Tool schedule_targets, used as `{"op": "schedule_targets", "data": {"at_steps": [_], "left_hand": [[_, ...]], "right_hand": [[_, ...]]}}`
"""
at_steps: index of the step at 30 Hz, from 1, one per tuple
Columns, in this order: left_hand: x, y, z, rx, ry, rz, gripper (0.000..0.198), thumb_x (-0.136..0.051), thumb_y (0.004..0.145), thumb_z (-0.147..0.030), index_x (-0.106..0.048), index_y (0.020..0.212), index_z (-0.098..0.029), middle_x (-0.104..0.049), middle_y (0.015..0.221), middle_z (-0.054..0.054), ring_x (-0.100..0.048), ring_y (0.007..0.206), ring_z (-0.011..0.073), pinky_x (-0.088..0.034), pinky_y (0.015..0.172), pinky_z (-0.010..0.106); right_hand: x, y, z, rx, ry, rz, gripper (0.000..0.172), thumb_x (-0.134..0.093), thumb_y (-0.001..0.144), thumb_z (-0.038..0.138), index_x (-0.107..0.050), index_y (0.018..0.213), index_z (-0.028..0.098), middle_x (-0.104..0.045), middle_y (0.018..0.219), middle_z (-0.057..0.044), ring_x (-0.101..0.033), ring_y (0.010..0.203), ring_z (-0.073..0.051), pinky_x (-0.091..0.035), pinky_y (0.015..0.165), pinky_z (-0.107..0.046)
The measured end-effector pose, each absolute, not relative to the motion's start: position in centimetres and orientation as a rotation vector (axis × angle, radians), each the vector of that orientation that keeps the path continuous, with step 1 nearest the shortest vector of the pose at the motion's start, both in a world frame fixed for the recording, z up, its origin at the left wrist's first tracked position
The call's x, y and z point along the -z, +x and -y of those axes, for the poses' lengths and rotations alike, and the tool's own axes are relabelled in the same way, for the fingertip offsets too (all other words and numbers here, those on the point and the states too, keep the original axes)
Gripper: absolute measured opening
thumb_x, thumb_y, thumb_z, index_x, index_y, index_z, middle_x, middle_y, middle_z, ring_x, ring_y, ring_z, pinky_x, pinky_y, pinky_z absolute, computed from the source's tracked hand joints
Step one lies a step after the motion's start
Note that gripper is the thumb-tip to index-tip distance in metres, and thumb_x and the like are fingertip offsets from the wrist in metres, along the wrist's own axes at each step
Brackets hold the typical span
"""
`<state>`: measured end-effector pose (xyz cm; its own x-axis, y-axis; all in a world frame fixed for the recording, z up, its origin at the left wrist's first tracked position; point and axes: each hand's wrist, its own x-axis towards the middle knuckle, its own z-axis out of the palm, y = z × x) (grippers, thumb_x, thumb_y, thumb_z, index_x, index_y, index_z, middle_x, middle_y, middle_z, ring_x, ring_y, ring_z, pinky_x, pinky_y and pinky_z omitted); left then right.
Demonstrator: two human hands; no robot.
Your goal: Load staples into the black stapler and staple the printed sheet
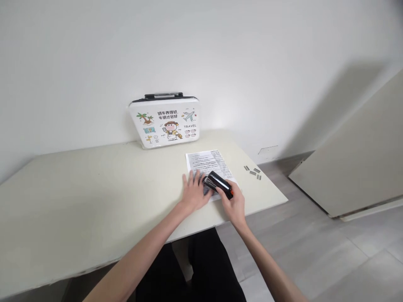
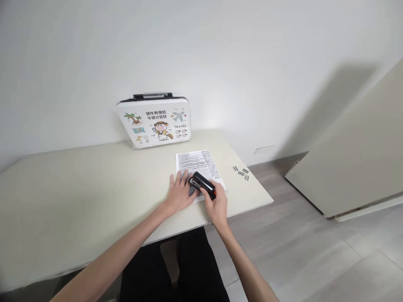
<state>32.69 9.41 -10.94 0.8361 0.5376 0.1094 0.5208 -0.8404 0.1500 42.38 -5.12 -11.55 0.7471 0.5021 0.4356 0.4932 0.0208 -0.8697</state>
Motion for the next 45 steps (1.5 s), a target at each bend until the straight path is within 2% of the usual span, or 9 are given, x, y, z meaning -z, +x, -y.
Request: {"op": "schedule_targets", "data": {"at_steps": [6,11,16,20,23,29,33,37,45], "left_hand": [[11.8,36.0,-9.5,-0.271,2.874,-0.759,0.079,-0.062,0.092,-0.049,-0.041,0.162,-0.020,-0.028,0.173,0.017,-0.012,0.160,0.0487,0.000,0.126,0.071],[12.0,35.4,-9.9,-0.386,2.794,-0.639,0.067,-0.057,0.096,-0.033,-0.042,0.160,-0.018,-0.032,0.171,0.017,-0.019,0.161,0.0407,-0.011,0.130,0.064],[11.5,30.3,-10.0,-0.465,2.775,-0.393,0.056,-0.041,0.109,-0.044,-0.041,0.159,-0.019,-0.038,0.169,0.014,-0.024,0.161,0.0306,-0.019,0.132,0.055],[10.7,26.8,-9.6,-0.438,2.732,-0.275,0.058,-0.041,0.110,-0.047,-0.035,0.163,-0.024,-0.035,0.171,0.008,-0.019,0.162,0.0273,-0.016,0.134,0.053],[10.2,25.5,-10.2,-0.442,2.588,-0.307,0.058,-0.043,0.110,-0.046,-0.035,0.163,-0.026,-0.037,0.171,0.006,-0.024,0.161,0.0250,-0.022,0.133,0.049],[9.8,23.0,-15.1,-0.571,2.209,-0.451,0.035,-0.048,0.107,-0.043,-0.067,0.131,-0.026,-0.066,0.146,0.006,-0.054,0.144,0.0257,-0.039,0.124,0.048],[9.5,21.9,-18.5,-0.713,1.832,-0.607,0.033,-0.052,0.104,-0.048,-0.070,0.116,-0.024,-0.076,0.122,0.008,-0.071,0.116,0.0258,-0.053,0.107,0.045],[9.8,21.5,-19.4,-0.936,1.575,-0.769,0.028,-0.053,0.103,-0.046,-0.066,0.111,-0.022,-0.076,0.106,0.008,-0.072,0.104,0.0229,-0.055,0.096,0.039],[10.5,20.7,-19.1,-1.084,1.525,-0.940,0.023,-0.046,0.106,-0.040,-0.061,0.109,-0.022,-0.072,0.110,0.008,-0.068,0.107,0.0213,-0.052,0.094,0.035]], "right_hand": [[11.5,41.9,4.9,-0.041,-1.598,0.722,0.041,-0.067,0.095,0.051,-0.066,0.120,0.019,-0.074,0.115,-0.013,-0.069,0.105,-0.028,-0.057,0.095,-0.044],[11.3,41.9,5.0,-0.058,-1.591,0.662,0.044,-0.069,0.093,0.052,-0.067,0.121,0.019,-0.074,0.119,-0.012,-0.069,0.110,-0.029,-0.056,0.097,-0.043],[11.2,42.0,5.3,-0.090,-1.597,0.637,0.046,-0.071,0.091,0.054,-0.067,0.121,0.019,-0.075,0.117,-0.012,-0.070,0.109,-0.029,-0.056,0.097,-0.043],[11.4,42.0,5.4,-0.127,-1.605,0.610,0.047,-0.072,0.090,0.054,-0.067,0.121,0.020,-0.074,0.117,-0.011,-0.069,0.110,-0.029,-0.054,0.098,-0.043],[11.3,42.1,5.6,-0.189,-1.609,0.610,0.047,-0.072,0.090,0.055,-0.067,0.121,0.020,-0.074,0.118,-0.011,-0.068,0.110,-0.029,-0.053,0.099,-0.043],[10.2,42.4,4.1,-0.329,-1.608,0.725,0.045,-0.072,0.091,0.054,-0.067,0.122,0.021,-0.073,0.117,-0.010,-0.067,0.107,-0.027,-0.053,0.094,-0.041],[9.0,42.4,-0.2,-0.367,-1.614,0.889,0.044,-0.072,0.090,0.054,-0.067,0.119,0.021,-0.073,0.110,-0.009,-0.066,0.100,-0.026,-0.054,0.087,-0.040],[8.7,42.2,-5.4,-0.402,-1.613,1.102,0.042,-0.071,0.091,0.055,-0.067,0.116,0.022,-0.073,0.106,-0.007,-0.067,0.095,-0.026,-0.055,0.086,-0.040],[10.9,42.2,-10.1,-0.460,-1.613,1.465,0.040,-0.071,0.092,0.057,-0.070,0.114,0.023,-0.076,0.108,-0.007,-0.070,0.095,-0.026,-0.056,0.089,-0.041]]}}
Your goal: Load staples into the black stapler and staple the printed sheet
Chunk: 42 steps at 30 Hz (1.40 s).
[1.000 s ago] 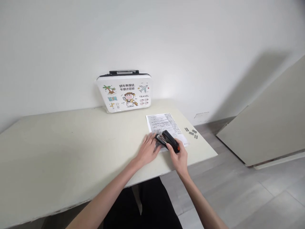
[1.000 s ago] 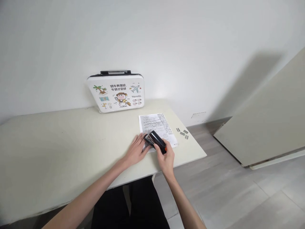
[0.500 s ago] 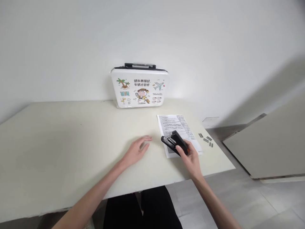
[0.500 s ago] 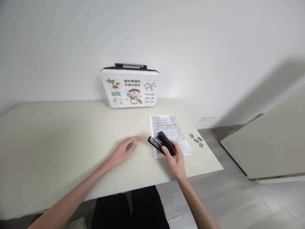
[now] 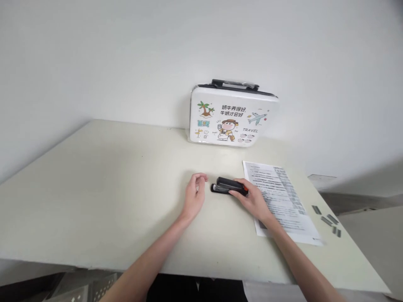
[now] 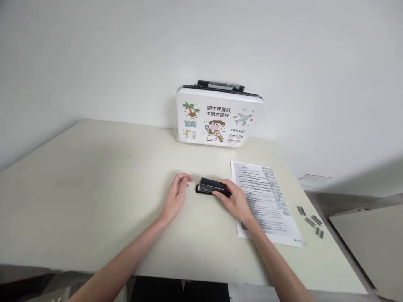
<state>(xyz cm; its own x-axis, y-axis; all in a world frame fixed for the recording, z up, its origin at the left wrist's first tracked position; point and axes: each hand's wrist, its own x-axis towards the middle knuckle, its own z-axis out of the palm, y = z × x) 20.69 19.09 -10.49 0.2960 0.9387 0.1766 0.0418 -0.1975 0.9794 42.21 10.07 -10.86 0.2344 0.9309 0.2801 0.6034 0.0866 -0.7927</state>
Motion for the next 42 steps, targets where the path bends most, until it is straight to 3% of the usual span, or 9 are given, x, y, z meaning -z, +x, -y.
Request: {"op": "schedule_targets", "data": {"at_steps": [6,12,20,27,33,38,42], "left_hand": [[10.6,20.3,-19.3,-1.073,1.516,-0.931,0.024,-0.047,0.106,-0.040,-0.063,0.105,-0.022,-0.072,0.109,0.008,-0.068,0.108,0.0212,-0.051,0.096,0.035],[10.3,20.5,-19.4,-1.055,1.533,-0.959,0.024,-0.048,0.105,-0.041,-0.063,0.103,-0.023,-0.072,0.108,0.006,-0.068,0.107,0.0208,-0.052,0.091,0.032],[9.3,19.9,-20.4,-1.007,1.627,-1.033,0.024,-0.053,0.102,-0.041,-0.067,0.097,-0.023,-0.076,0.105,0.007,-0.070,0.105,0.0228,-0.053,0.081,0.030],[8.8,19.7,-20.7,-1.030,1.595,-1.081,0.023,-0.052,0.102,-0.040,-0.067,0.097,-0.023,-0.075,0.105,0.006,-0.069,0.107,0.0231,-0.052,0.079,0.030],[8.1,19.2,-21.0,-1.025,1.633,-1.171,0.023,-0.052,0.102,-0.038,-0.069,0.095,-0.024,-0.075,0.108,0.005,-0.068,0.097,0.0221,-0.049,0.071,0.029],[8.3,18.5,-22.1,-1.056,1.606,-1.225,0.025,-0.052,0.101,-0.041,-0.070,0.097,-0.024,-0.075,0.110,0.005,-0.068,0.100,0.0224,-0.049,0.075,0.030],[8.9,18.1,-22.7,-1.075,1.556,-1.196,0.026,-0.052,0.102,-0.044,-0.069,0.100,-0.024,-0.076,0.110,0.006,-0.068,0.109,0.0233,-0.050,0.095,0.035]], "right_hand": [[11.2,42.2,-9.3,-0.464,-1.638,1.533,0.037,-0.066,0.097,0.054,-0.069,0.119,0.025,-0.077,0.116,-0.007,-0.072,0.101,-0.027,-0.056,0.088,-0.040],[10.7,42.5,-9.0,-0.357,-1.674,1.457,0.041,-0.036,0.111,0.046,-0.069,0.124,0.026,-0.075,0.121,-0.007,-0.069,0.115,-0.026,-0.050,0.102,-0.043],[10.9,42.5,-9.1,-0.331,-1.678,1.383,0.038,-0.038,0.110,0.045,-0.068,0.119,0.025,-0.076,0.114,-0.009,-0.069,0.106,-0.027,-0.052,0.097,-0.044],[11.1,42.4,-9.1,-0.292,-1.693,1.329,0.036,-0.038,0.110,0.041,-0.068,0.118,0.024,-0.074,0.119,-0.009,-0.064,0.115,-0.026,-0.047,0.104,-0.045],[11.4,42.4,-9.2,-0.248,-1.699,1.342,0.037,-0.038,0.110,0.041,-0.071,0.115,0.025,-0.074,0.115,-0.009,-0.062,0.114,-0.028,-0.047,0.103,-0.047],[11.0,42.2,-9.1,-0.305,-1.682,1.330,0.039,-0.037,0.110,0.043,-0.071,0.117,0.025,-0.075,0.115,-0.009,-0.065,0.113,-0.028,-0.048,0.101,-0.046],[10.5,42.1,-9.0,-0.304,-1.669,1.415,0.037,-0.040,0.110,0.046,-0.070,0.118,0.026,-0.074,0.116,-0.008,-0.065,0.113,-0.029,-0.049,0.100,-0.046]]}}
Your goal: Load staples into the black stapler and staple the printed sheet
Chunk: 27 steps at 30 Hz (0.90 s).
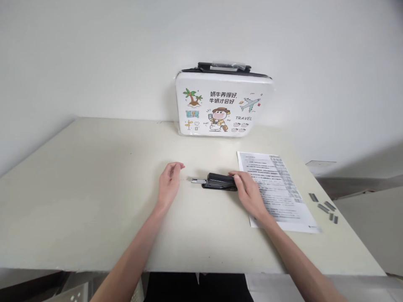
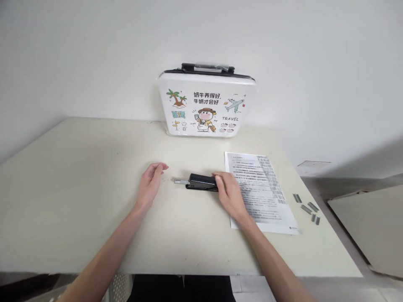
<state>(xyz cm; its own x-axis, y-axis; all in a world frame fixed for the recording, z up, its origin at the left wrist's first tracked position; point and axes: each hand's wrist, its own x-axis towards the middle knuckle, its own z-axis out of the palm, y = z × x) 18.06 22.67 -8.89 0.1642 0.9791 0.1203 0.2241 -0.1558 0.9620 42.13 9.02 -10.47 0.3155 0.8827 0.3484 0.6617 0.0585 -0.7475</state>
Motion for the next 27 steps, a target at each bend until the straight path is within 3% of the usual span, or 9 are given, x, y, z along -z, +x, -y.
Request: {"op": "schedule_targets", "data": {"at_steps": [4,7,12,16,21,27], "left_hand": [[9.3,18.5,-22.4,-1.024,1.496,-1.067,0.032,-0.054,0.102,-0.051,-0.069,0.100,-0.023,-0.076,0.112,0.008,-0.070,0.113,0.0241,-0.049,0.107,0.040],[9.3,18.9,-22.0,-1.004,1.335,-0.920,0.039,-0.057,0.100,-0.058,-0.067,0.104,-0.021,-0.076,0.116,0.011,-0.072,0.115,0.0258,-0.051,0.110,0.044],[8.7,19.2,-22.0,-0.823,1.048,-0.745,0.049,-0.046,0.103,-0.066,-0.063,0.110,-0.020,-0.071,0.136,0.016,-0.068,0.127,0.0309,-0.048,0.115,0.050],[8.5,19.7,-21.5,-0.707,0.761,-0.682,0.051,-0.030,0.109,-0.057,-0.063,0.106,-0.019,-0.065,0.144,0.018,-0.064,0.133,0.0285,-0.049,0.116,0.046],[8.4,20.7,-20.4,-0.666,0.312,-0.622,0.053,-0.031,0.112,-0.049,-0.068,0.108,-0.011,-0.070,0.133,0.022,-0.071,0.117,0.0279,-0.054,0.107,0.042],[8.3,21.0,-20.0,-0.630,0.236,-0.565,0.063,-0.026,0.113,-0.052,-0.071,0.111,-0.008,-0.074,0.124,0.021,-0.074,0.098,0.0263,-0.056,0.095,0.039]], "right_hand": [[10.4,42.4,-9.1,-0.242,-1.628,1.652,0.034,-0.060,0.101,0.052,-0.068,0.122,0.026,-0.075,0.114,-0.010,-0.066,0.107,-0.032,-0.053,0.095,-0.050],[10.6,42.4,-8.9,-0.203,-1.628,1.678,0.031,-0.063,0.100,0.050,-0.068,0.121,0.027,-0.075,0.111,-0.010,-0.069,0.101,-0.032,-0.055,0.091,-0.051],[10.9,41.5,-8.5,-0.089,-1.524,1.720,0.019,-0.062,0.101,0.035,-0.066,0.117,0.026,-0.074,0.113,-0.011,-0.071,0.103,-0.029,-0.060,0.081,-0.044],[10.9,40.7,-8.6,0.048,-1.361,1.786,0.026,-0.058,0.099,0.017,-0.060,0.123,0.027,-0.073,0.124,-0.012,-0.068,0.120,-0.029,-0.061,0.089,-0.049],[10.5,40.3,-8.9,0.256,-1.167,1.832,0.035,-0.055,0.095,0.000,-0.061,0.115,0.028,-0.077,0.126,-0.007,-0.069,0.122,-0.026,-0.055,0.104,-0.057],[10.2,39.9,-8.9,0.459,-1.171,1.842,0.028,-0.068,0.094,0.003,-0.066,0.104,0.029,-0.081,0.119,0.000,-0.073,0.114,-0.023,-0.055,0.098,-0.048]]}}
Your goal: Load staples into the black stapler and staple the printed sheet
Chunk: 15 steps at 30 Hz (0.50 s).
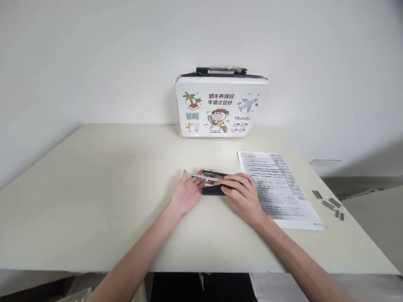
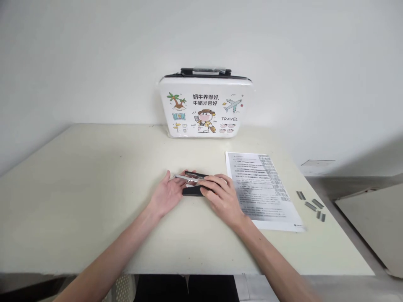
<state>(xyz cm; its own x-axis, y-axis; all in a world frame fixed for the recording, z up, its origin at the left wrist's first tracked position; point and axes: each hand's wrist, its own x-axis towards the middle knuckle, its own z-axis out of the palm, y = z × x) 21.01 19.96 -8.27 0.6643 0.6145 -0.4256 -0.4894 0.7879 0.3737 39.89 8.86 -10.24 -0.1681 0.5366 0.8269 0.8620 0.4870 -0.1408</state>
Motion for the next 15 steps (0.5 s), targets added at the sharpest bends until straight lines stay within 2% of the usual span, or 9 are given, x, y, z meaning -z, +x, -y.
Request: {"op": "schedule_targets", "data": {"at_steps": [5,10,13,15], "left_hand": [[8.29,21.06,-20.25,-0.633,0.234,-0.559,0.060,-0.028,0.113,-0.052,-0.069,0.107,-0.008,-0.075,0.121,0.020,-0.074,0.093,0.0245,-0.058,0.084,0.036],[7.99,21.54,-20.27,-0.705,0.250,-0.648,0.048,-0.037,0.113,-0.041,-0.069,0.102,-0.007,-0.074,0.089,0.014,-0.072,0.080,0.0217,-0.058,0.084,0.034],[7.85,21.56,-20.28,-0.842,0.322,-0.687,0.042,-0.041,0.111,-0.035,-0.068,0.095,-0.007,-0.070,0.085,0.015,-0.072,0.085,0.0234,-0.057,0.086,0.035],[7.91,21.24,-20.37,-0.987,0.416,-0.710,0.035,-0.047,0.108,-0.034,-0.068,0.095,-0.009,-0.066,0.080,0.009,-0.067,0.075,0.0190,-0.055,0.076,0.031]], "right_hand": [[10.32,39.82,-8.79,0.518,-1.145,1.851,0.027,-0.072,0.093,0.005,-0.067,0.103,0.030,-0.081,0.118,0.002,-0.072,0.114,-0.022,-0.054,0.100,-0.047],[10.05,40.07,-8.72,0.508,-1.185,1.813,0.031,-0.066,0.094,0.000,-0.066,0.105,0.029,-0.081,0.117,0.001,-0.071,0.115,-0.024,-0.053,0.097,-0.048],[9.82,40.36,-8.67,0.497,-1.230,1.727,0.035,-0.061,0.092,-0.003,-0.064,0.107,0.029,-0.081,0.117,-0.001,-0.070,0.112,-0.026,-0.053,0.093,-0.050],[9.76,40.62,-8.62,0.480,-1.262,1.664,0.037,-0.061,0.091,-0.003,-0.062,0.109,0.029,-0.081,0.116,-0.002,-0.069,0.111,-0.027,-0.053,0.092,-0.052]]}}
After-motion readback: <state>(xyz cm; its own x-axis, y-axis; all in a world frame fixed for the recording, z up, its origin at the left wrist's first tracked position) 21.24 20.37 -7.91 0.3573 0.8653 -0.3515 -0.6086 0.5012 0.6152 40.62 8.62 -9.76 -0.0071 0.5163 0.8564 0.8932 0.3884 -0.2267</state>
